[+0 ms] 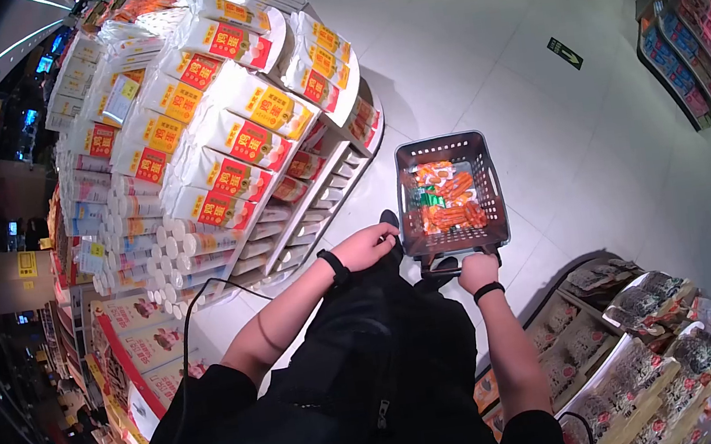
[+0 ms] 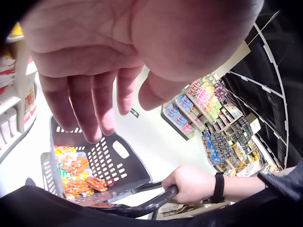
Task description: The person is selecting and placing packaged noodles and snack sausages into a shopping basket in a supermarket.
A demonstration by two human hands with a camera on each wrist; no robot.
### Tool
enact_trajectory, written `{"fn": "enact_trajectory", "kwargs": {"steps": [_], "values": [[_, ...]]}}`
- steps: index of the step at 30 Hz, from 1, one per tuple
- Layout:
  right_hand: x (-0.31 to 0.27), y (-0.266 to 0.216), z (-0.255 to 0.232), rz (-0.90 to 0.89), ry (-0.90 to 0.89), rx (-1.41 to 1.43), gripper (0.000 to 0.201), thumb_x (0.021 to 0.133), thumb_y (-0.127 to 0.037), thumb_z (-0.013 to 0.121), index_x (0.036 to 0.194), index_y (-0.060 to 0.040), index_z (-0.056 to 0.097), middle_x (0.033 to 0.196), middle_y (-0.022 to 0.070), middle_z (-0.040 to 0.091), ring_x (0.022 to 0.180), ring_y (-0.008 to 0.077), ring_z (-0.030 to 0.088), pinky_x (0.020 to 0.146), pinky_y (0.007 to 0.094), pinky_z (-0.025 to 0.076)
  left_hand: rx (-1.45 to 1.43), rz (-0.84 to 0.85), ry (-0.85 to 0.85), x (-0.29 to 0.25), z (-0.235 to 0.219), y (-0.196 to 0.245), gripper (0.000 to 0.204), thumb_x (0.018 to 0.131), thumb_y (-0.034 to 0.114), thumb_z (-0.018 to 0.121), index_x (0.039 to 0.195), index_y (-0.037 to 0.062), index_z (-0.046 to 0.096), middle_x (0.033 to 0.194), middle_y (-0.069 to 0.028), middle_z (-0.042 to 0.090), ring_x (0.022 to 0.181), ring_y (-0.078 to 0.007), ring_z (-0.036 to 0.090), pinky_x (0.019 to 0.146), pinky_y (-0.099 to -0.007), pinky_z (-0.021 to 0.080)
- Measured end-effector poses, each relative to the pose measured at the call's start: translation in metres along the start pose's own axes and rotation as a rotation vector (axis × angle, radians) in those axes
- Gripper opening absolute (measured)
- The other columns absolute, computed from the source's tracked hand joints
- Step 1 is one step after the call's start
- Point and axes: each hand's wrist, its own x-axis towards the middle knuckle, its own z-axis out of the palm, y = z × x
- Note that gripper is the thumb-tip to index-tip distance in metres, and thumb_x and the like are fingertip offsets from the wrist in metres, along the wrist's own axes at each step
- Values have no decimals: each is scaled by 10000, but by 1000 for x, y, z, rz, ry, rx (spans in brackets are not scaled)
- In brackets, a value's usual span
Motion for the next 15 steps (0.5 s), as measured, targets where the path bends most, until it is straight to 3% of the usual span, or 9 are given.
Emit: {"fn": "enact_trajectory", "kwargs": {"steps": [3, 5, 8, 11, 12, 13, 15], "values": [[5, -31, -12, 78, -55, 34, 154, 823, -237, 744, 864, -135, 852, 875, 126, 805, 883, 315, 796, 851, 453, 614, 42, 130, -41, 35, 17, -23, 370, 1065, 258, 659, 1335, 5, 640, 1184, -184, 688, 1117, -329, 697, 1010, -413, 544], [15, -45, -18, 113, -53, 76, 179, 830, -247, 749, 886, -113, 853, 888, 137, 807, 875, 336, 796, 842, 461, 628, 182, 103, -139, 59, 30, -38, 471, 976, 295, 731, 1348, 19, 646, 1294, -253, 636, 1254, -425, 626, 1096, -484, 507], [38, -67, -39, 188, -58, 119, 195, 834, -259, 754, 896, -102, 851, 886, 144, 803, 871, 352, 792, 826, 469, 637, 395, 27, -326, 77, 57, -60, 508, 927, 289, 720, 1338, 0, 647, 1437, -285, 555, 1343, -516, 548, 1170, -535, 462], [60, -102, -64, 178, -52, 136, 178, 820, -267, 766, 888, -125, 850, 904, 125, 811, 881, 333, 797, 827, 464, 634, 440, -123, -314, 81, 81, -70, 537, 928, 249, 691, 1411, 54, 561, 1533, -230, 485, 1436, -460, 487, 1160, -673, 440], [67, -113, -70, 183, -63, 131, 178, 818, -270, 767, 888, -128, 849, 906, 122, 812, 884, 327, 799, 826, 463, 634, 560, -155, -279, 82, 81, -65, 547, 939, 250, 691, 1432, 91, 516, 1520, -206, 497, 1469, -426, 461, 1122, -754, 422], [76, -118, -74, 189, -74, 126, 178, 817, -273, 768, 888, -131, 848, 907, 120, 813, 888, 321, 801, 826, 462, 633, 555, -162, -214, 85, 78, -69, 458, 946, 226, 683, 1369, 92, 571, 1565, -211, 477, 1525, -419, 422, 1126, -771, 404], [96, -116, -69, 226, -127, 72, 179, 830, -272, 760, 899, -136, 851, 908, 120, 814, 892, 318, 803, 831, 465, 633, 576, 45, 112, 92, 77, -85, 375, 947, 209, 679, 1300, 98, 618, 1646, -217, 417, 1589, -433, 346, 1161, -763, 376]]}}
